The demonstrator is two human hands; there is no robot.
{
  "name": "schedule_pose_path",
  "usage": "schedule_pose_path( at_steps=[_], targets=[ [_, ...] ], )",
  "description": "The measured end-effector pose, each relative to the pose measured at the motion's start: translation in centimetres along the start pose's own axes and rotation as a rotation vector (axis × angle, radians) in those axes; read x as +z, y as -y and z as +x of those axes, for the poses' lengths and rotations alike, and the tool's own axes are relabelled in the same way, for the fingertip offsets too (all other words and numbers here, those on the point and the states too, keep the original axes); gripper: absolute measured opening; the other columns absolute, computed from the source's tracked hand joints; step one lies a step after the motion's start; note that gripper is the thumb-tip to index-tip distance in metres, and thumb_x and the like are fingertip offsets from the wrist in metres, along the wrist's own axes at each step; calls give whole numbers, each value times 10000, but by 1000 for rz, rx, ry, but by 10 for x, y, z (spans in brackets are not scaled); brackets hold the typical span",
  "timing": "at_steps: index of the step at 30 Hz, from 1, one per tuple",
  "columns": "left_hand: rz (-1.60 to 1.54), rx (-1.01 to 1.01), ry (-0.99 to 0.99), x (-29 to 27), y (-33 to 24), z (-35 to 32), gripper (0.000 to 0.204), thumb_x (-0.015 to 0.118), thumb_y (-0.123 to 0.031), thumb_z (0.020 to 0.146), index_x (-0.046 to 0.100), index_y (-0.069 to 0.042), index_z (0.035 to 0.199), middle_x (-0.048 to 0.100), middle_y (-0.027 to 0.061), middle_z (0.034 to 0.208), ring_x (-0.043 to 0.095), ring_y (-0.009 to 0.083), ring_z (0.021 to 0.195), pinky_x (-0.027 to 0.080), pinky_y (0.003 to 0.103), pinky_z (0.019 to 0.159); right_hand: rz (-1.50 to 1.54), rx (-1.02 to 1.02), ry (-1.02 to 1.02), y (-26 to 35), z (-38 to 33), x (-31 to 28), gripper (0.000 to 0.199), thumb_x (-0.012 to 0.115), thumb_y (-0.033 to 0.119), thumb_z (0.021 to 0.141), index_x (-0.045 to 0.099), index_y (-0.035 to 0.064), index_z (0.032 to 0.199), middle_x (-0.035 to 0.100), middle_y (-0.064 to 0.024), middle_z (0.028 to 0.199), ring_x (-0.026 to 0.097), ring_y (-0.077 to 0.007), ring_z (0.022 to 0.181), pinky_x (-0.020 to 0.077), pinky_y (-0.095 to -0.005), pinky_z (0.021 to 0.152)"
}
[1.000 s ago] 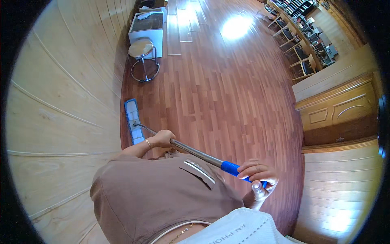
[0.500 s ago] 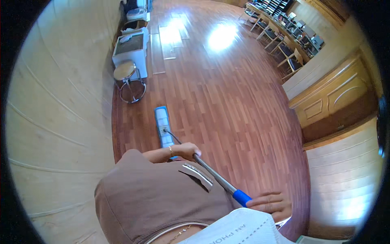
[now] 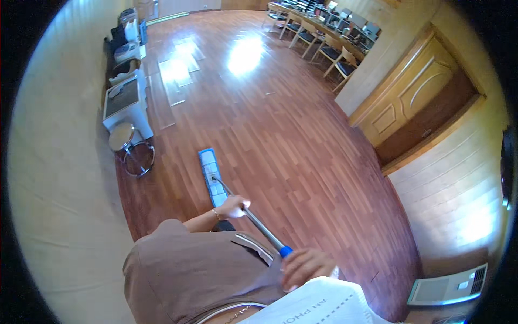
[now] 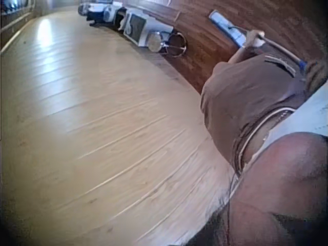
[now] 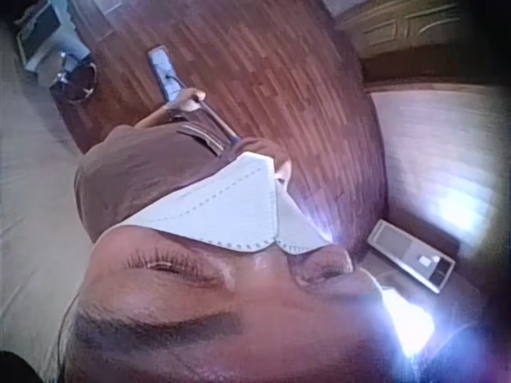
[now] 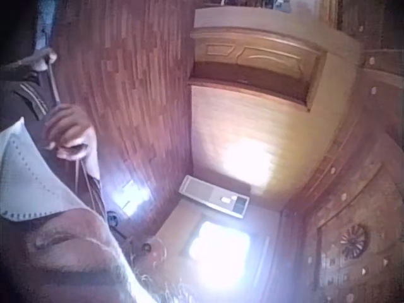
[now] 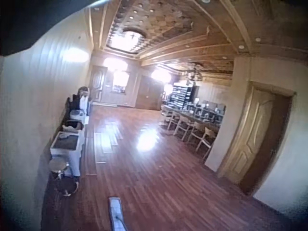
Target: Mop the wooden floor of a large hall or dining room.
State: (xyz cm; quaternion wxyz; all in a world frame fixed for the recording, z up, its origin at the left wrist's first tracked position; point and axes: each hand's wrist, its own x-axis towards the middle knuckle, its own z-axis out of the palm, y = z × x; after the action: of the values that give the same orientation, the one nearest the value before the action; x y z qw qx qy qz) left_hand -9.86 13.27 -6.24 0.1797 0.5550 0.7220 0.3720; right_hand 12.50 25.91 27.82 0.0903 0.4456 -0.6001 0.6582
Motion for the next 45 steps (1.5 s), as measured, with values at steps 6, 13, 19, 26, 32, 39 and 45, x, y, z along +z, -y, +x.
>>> schedule_pose_path(
  at_steps=[6, 13, 19, 26, 32, 39, 45],
  targets=[
    [54, -218, -160, -48, 93, 31, 188, 701, -224, 682, 550, -121, 725, 604, 89, 798, 589, 326, 823, 449, 421, 662, -144, 160, -115, -75, 26, -48, 184, 654, 152, 774, 564, 87, 627, 683, -89, 848, 641, -303, 938, 370, -500, 926],
    [175, -454, -276, -138, 150, 67, 342, 684, -317, 729, 610, -128, 1004, 624, 140, 1022, 592, 347, 997, 467, 431, 864, -341, 257, -347, -189, 74, -87, 143, 637, 133, 771, 573, 61, 665, 625, -67, 761, 631, -258, 864, 347, -482, 962],
    [293, -632, -111, -188, 232, 87, 264, 577, -187, 805, 633, -139, 1059, 619, 144, 1087, 608, 341, 1012, 500, 445, 811, -370, 433, -497, -292, 78, -94, 125, 631, 53, 796, 563, 57, 691, 608, -51, 765, 611, -213, 855, 327, -462, 978],
    [533, -560, 76, -194, 249, 125, 232, 617, -152, 756, 670, -151, 981, 646, 144, 1003, 605, 363, 1006, 508, 462, 786, -321, 544, -716, -315, 57, -108, 98, 648, 20, 794, 592, 47, 719, 595, -45, 779, 597, -226, 920, 325, -424, 961],
    [328, -6, 170, -166, 227, 137, 129, 641, -227, 676, 669, -130, 757, 660, 129, 811, 644, 331, 861, 505, 460, 686, -304, 565, -877, -246, 45, -85, 71, 655, 16, 777, 601, 15, 731, 625, -92, 839, 588, -244, 930, 390, -413, 910],
    [146, 441, 559, -93, 81, 160, 201, 652, -303, 693, 585, -116, 663, 606, 105, 662, 623, 342, 674, 479, 479, 585, -572, 647, -945, -94, 40, -10, 119, 680, 102, 685, 630, -6, 693, 620, -102, 706, 617, -285, 777, 457, -441, 811],
    [96, 774, 797, -1, -55, 132, 385, 710, -461, 676, 639, -82, 671, 635, 144, 687, 632, 360, 678, 490, 470, 579, -803, 740, -1004, 1, 40, 73, 247, 707, 231, 693, 611, 14, 627, 613, -81, 619, 617, -266, 624, 481, -442, 738]
  ],
)
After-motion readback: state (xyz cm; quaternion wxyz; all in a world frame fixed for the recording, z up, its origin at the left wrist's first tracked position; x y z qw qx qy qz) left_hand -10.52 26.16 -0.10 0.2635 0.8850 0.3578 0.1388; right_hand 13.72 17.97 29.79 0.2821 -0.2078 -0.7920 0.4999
